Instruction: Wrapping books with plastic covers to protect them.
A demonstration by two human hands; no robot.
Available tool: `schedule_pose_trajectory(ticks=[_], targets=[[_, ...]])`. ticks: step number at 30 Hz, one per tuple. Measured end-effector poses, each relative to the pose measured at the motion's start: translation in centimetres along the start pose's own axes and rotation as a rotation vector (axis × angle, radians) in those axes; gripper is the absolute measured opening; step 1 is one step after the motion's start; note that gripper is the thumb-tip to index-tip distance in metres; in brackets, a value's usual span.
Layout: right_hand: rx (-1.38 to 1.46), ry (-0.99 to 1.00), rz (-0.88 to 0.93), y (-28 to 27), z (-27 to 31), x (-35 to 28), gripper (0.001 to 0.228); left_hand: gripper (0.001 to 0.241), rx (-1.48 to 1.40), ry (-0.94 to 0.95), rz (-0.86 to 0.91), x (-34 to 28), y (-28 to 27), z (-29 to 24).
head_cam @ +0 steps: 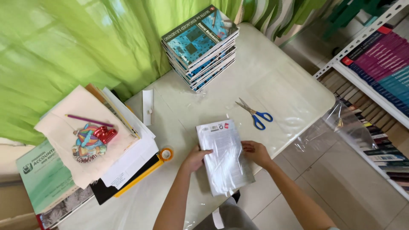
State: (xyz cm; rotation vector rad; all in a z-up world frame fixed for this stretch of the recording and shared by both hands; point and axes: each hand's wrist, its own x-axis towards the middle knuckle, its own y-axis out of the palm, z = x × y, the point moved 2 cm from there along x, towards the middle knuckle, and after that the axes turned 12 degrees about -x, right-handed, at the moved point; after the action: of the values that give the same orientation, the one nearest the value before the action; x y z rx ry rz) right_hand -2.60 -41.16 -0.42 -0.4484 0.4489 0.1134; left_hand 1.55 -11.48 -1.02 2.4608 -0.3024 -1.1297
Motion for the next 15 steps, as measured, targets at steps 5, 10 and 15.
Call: schedule_pose_trajectory(ticks=[5, 10, 15], targets=[[-0.095, -0.057, -0.034, 1.0, 0.7, -0.3, 0.048, 0.054, -0.156, -0.084, 0.1, -2.4, 0.5, -0.4], [0.191, -0.038, -0.007, 1.2, 3.1, -0.2, 0.05, 0.058, -0.203, -0.092, 0.216, -5.1, 0.7, -2.7], [0.651, 0.16, 0.358, 1.4, 5.7, -0.4, 0.051, 0.058, -0.214, -0.057, 0.242, -6.5, 0.4, -6.0]])
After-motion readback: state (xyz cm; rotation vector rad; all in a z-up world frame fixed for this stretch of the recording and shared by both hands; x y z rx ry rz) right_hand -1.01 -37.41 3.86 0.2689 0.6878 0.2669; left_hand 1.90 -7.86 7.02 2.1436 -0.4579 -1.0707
